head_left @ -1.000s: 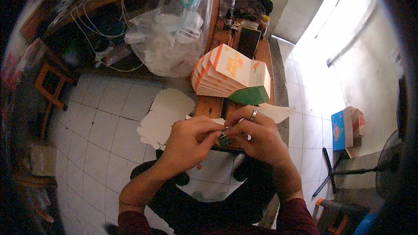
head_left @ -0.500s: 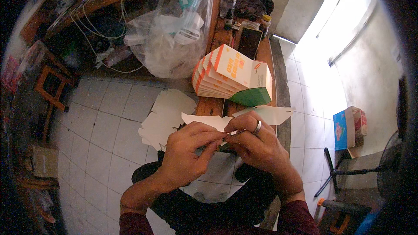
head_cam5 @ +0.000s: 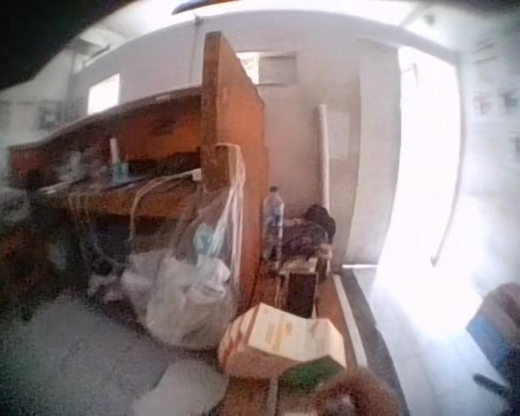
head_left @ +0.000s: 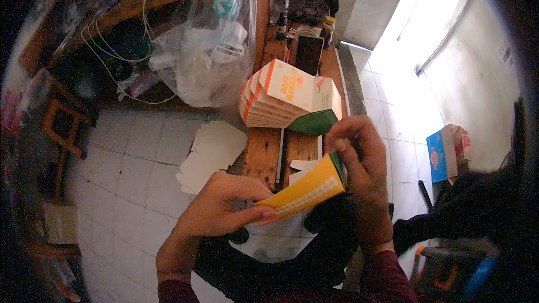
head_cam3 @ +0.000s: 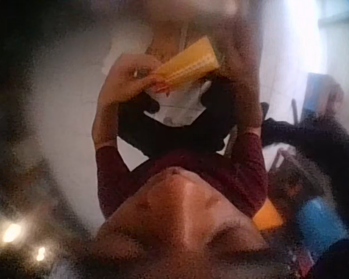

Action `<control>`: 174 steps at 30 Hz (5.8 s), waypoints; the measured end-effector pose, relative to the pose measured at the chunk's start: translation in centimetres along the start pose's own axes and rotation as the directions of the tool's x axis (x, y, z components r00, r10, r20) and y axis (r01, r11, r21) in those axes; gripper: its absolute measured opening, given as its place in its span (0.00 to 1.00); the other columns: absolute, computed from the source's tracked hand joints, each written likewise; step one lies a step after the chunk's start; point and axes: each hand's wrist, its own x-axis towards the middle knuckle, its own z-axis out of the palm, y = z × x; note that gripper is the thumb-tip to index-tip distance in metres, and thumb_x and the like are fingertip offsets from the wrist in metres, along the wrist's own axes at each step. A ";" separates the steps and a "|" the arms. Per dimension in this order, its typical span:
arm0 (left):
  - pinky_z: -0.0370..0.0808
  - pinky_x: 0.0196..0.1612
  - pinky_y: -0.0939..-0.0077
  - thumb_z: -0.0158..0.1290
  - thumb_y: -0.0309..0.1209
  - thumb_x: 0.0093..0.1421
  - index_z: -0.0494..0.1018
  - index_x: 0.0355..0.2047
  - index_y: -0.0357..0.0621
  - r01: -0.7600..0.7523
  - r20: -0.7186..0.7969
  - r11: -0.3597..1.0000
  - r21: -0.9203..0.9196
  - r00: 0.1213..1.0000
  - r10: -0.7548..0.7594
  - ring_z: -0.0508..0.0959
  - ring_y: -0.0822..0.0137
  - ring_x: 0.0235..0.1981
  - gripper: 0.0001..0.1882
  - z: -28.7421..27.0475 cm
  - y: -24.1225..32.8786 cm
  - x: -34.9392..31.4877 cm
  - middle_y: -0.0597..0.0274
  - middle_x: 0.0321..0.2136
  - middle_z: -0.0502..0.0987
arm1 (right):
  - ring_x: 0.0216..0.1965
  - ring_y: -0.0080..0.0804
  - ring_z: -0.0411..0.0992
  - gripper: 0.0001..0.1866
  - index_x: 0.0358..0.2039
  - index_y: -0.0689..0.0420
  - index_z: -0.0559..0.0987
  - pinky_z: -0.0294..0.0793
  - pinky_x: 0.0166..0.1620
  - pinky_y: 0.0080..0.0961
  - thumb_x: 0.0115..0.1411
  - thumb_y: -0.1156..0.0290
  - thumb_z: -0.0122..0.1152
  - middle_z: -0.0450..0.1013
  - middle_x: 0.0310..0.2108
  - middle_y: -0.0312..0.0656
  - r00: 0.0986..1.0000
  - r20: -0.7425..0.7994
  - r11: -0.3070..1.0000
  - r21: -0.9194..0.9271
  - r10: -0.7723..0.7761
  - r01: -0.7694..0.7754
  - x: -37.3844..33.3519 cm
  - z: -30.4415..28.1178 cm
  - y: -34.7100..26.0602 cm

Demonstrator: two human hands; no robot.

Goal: The person assembles flat-packed cardboard boxes by folding and interlocking tabs. They handle each box one at a time, folding sides and locking flaps to form a finished box, then stacking completed units on the table.

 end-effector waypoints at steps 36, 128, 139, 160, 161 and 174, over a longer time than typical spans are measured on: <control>0.75 0.36 0.77 0.61 0.18 0.49 0.76 0.32 0.33 -0.030 -0.647 0.995 0.099 0.757 0.087 0.78 0.65 0.33 0.09 5.1 -6.1 3.8 0.54 0.33 0.77 | 0.30 0.18 0.70 0.04 0.32 0.61 0.75 0.70 0.31 0.15 0.56 0.76 0.59 0.70 0.29 0.34 0.921 0.150 0.844 0.369 0.359 -0.389 -4.1 2.2 5.8; 0.74 0.35 0.64 0.57 0.35 0.53 0.78 0.28 0.41 0.293 -0.145 0.855 0.429 0.956 -0.255 0.79 0.54 0.29 0.09 1.2 -7.4 2.9 0.53 0.26 0.79 | 0.39 0.35 0.72 0.08 0.29 0.53 0.77 0.55 0.58 0.41 0.48 0.78 0.63 0.73 0.29 0.36 0.957 0.288 0.865 -0.472 -0.029 0.169 -4.3 5.0 4.4; 0.74 0.36 0.61 0.56 0.40 0.52 0.79 0.28 0.43 0.162 -0.030 0.798 0.581 0.984 -0.178 0.78 0.53 0.30 0.13 1.5 -7.9 2.1 0.53 0.24 0.78 | 0.36 0.35 0.72 0.09 0.28 0.52 0.76 0.57 0.57 0.44 0.46 0.80 0.61 0.74 0.29 0.35 0.957 0.289 0.862 -0.476 -0.036 0.176 -4.0 4.5 4.8; 0.73 0.36 0.56 0.51 0.32 0.52 0.78 0.32 0.46 0.137 0.102 0.735 0.665 0.957 -0.271 0.76 0.50 0.32 0.09 1.9 -5.5 1.2 0.54 0.27 0.74 | 0.43 0.29 0.70 0.07 0.24 0.43 0.80 0.49 0.59 0.55 0.41 0.71 0.66 0.77 0.30 0.22 0.840 0.434 0.737 -0.439 -0.326 0.513 -4.5 6.2 3.6; 0.73 0.35 0.56 0.51 0.32 0.52 0.78 0.31 0.45 0.129 0.099 0.725 0.676 0.960 -0.263 0.76 0.50 0.32 0.09 2.0 -5.5 1.3 0.53 0.27 0.74 | 0.43 0.30 0.70 0.09 0.26 0.43 0.81 0.49 0.58 0.57 0.41 0.70 0.65 0.77 0.32 0.23 0.830 0.450 0.743 -0.420 -0.328 0.521 -4.6 6.2 3.8; 0.74 0.38 0.56 0.51 0.31 0.54 0.77 0.32 0.44 0.149 0.102 0.758 0.635 0.956 -0.274 0.76 0.49 0.34 0.09 2.0 -5.1 1.2 0.51 0.30 0.74 | 0.42 0.29 0.70 0.06 0.16 0.45 0.78 0.50 0.60 0.52 0.41 0.69 0.68 0.77 0.27 0.23 0.878 0.370 0.756 -0.468 -0.304 0.459 -4.9 7.0 3.6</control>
